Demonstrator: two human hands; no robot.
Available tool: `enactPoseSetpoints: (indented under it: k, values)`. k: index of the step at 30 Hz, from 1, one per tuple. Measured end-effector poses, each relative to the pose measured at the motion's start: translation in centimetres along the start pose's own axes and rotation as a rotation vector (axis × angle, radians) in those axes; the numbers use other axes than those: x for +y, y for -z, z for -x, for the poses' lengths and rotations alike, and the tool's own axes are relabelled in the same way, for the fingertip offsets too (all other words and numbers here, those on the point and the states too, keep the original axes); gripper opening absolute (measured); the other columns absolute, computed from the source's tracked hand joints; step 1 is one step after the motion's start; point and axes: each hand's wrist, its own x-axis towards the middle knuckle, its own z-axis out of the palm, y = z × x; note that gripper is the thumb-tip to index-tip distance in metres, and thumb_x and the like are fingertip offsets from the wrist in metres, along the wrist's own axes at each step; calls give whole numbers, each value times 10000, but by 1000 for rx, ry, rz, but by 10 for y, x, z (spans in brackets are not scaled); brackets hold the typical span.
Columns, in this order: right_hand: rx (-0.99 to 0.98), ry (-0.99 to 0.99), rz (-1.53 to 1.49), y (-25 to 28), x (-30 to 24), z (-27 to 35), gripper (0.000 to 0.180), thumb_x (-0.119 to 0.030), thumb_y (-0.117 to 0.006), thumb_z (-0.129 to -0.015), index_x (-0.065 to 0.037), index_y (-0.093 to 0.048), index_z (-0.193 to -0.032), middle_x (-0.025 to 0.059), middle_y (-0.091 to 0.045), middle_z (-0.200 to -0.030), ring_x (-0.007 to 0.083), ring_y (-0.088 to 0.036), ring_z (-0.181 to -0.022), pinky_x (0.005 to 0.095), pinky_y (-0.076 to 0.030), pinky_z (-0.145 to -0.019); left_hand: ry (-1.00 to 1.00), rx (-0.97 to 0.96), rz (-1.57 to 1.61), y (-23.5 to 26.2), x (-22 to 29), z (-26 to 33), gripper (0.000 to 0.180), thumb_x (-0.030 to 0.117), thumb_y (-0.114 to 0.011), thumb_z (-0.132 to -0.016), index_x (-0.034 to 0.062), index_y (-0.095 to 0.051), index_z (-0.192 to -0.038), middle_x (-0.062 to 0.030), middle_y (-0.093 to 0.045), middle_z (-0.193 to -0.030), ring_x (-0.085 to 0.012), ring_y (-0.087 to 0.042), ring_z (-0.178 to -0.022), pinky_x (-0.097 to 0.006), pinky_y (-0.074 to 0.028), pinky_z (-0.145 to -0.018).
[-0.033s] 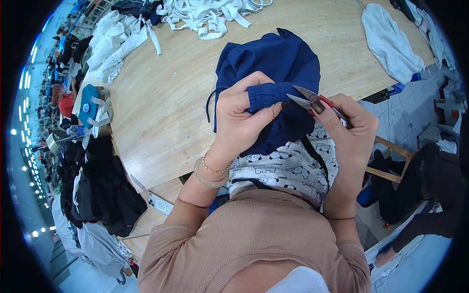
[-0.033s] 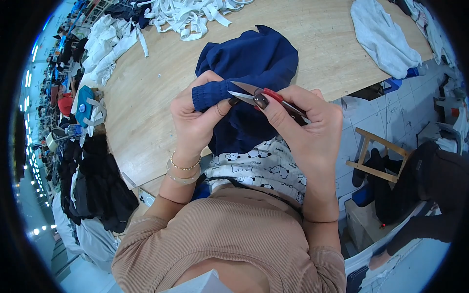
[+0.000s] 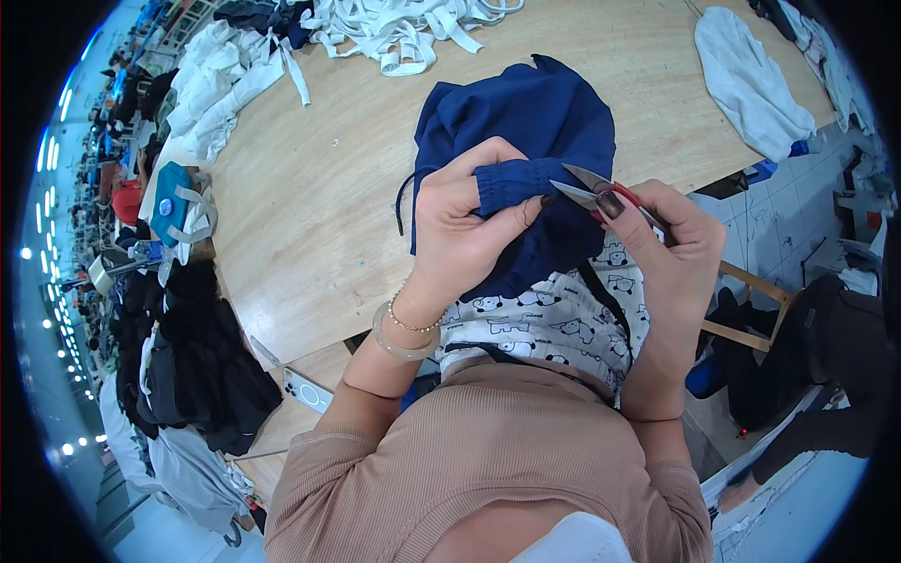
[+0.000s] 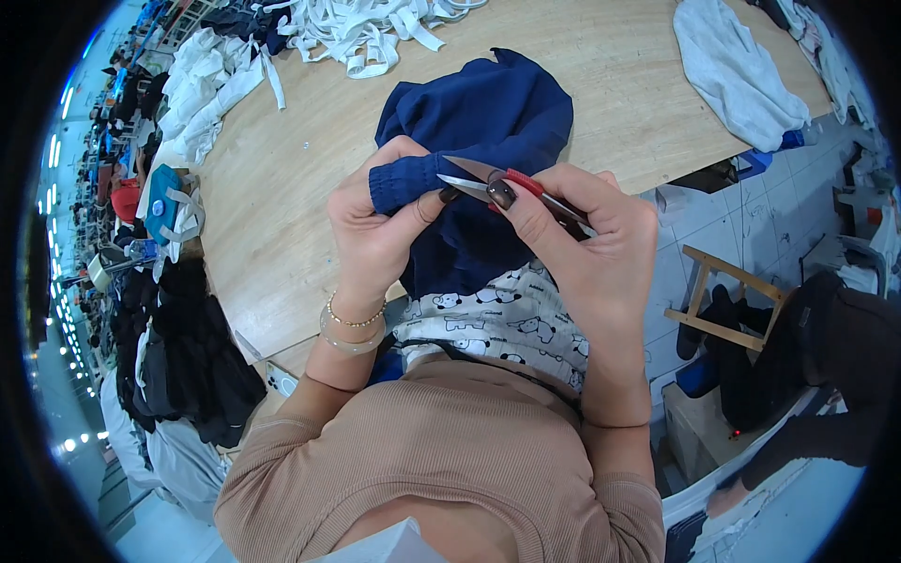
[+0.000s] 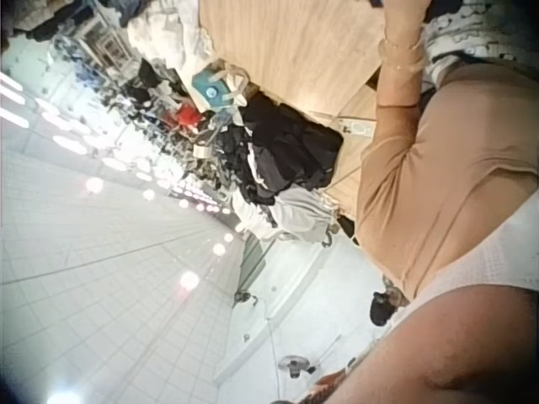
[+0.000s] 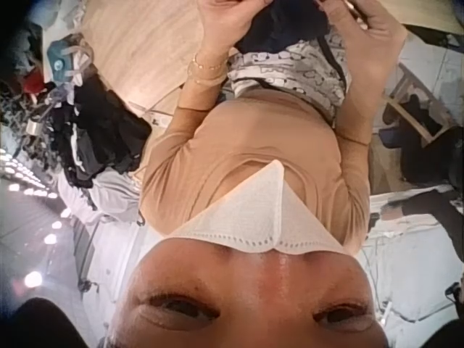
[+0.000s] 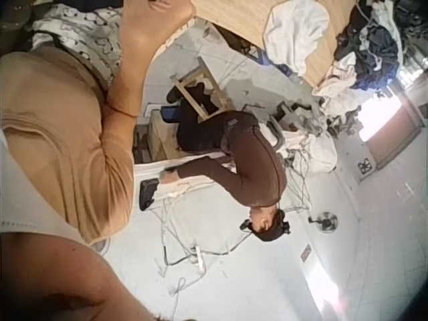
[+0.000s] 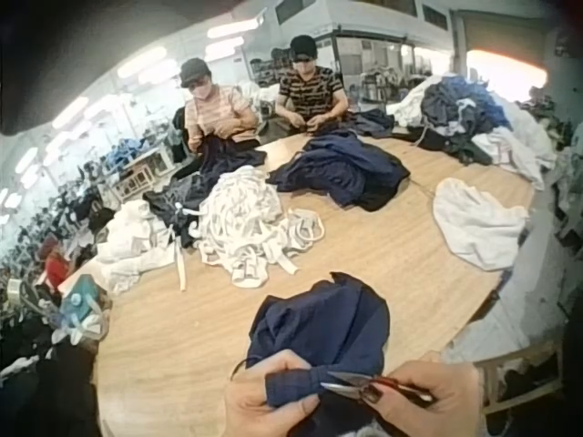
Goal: Trimming excess threads from navy blue garments and attaching labels in a factory setting.
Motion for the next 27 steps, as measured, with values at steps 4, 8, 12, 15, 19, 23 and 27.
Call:
enactPoseSetpoints:
  k: [4,8,12,15,19,23,27]
  values:
    - [-23,-79,-81,0,4,-1,128,-111,-719,-787,11,-685,-809,-5,-575,-626,40,-449,-609,184,-328,-542,7,-12,14,1,1,0,143,-83,-655,-712,-33,-680,-843,-50,-604,-768,-91,-539,-651,-197,-391,-550]
    - [-95,-113,-216,1,8,-4,124,-102,-694,-809,21,-679,-811,1,-598,-666,27,-494,-615,152,-348,-545,18,-11,33,0,1,0,147,-87,-654,-710,-34,-679,-845,-50,-604,-770,-92,-542,-656,-197,-397,-557]
    - [-140,-161,-328,1,9,-5,118,-85,-680,-818,33,-675,-823,17,-613,-686,32,-522,-633,146,-373,-564,4,-13,47,0,2,-1,151,-94,-649,-707,-35,-679,-843,-50,-605,-770,-92,-546,-661,-196,-401,-560]
    - [-130,-145,-404,-2,11,-5,118,-84,-679,-819,34,-674,-824,23,-620,-702,33,-535,-652,143,-383,-577,6,-9,43,-1,2,-2,151,-92,-648,-708,-34,-680,-844,-52,-606,-771,-93,-548,-661,-197,-401,-560]
    - [-91,-74,-374,-4,14,-3,122,-88,-695,-806,30,-675,-827,17,-611,-698,31,-517,-639,146,-366,-560,16,-10,58,-1,3,-2,149,-86,-648,-713,-30,-682,-846,-52,-609,-773,-95,-548,-655,-199,-401,-558]
    - [-44,23,-164,0,14,-3,116,-84,-726,-771,12,-680,-816,3,-577,-647,54,-445,-615,193,-324,-545,1,-10,43,0,2,-2,152,-89,-644,-712,-30,-683,-846,-53,-610,-775,-97,-548,-654,-200,-402,-557]
    - [-4,58,-71,1,10,-2,110,-83,-742,-746,-6,-686,-800,0,-560,-616,79,-397,-614,227,-300,-563,2,5,26,1,1,-1,151,-89,-645,-712,-30,-684,-846,-55,-610,-776,-99,-547,-658,-201,-404,-563]
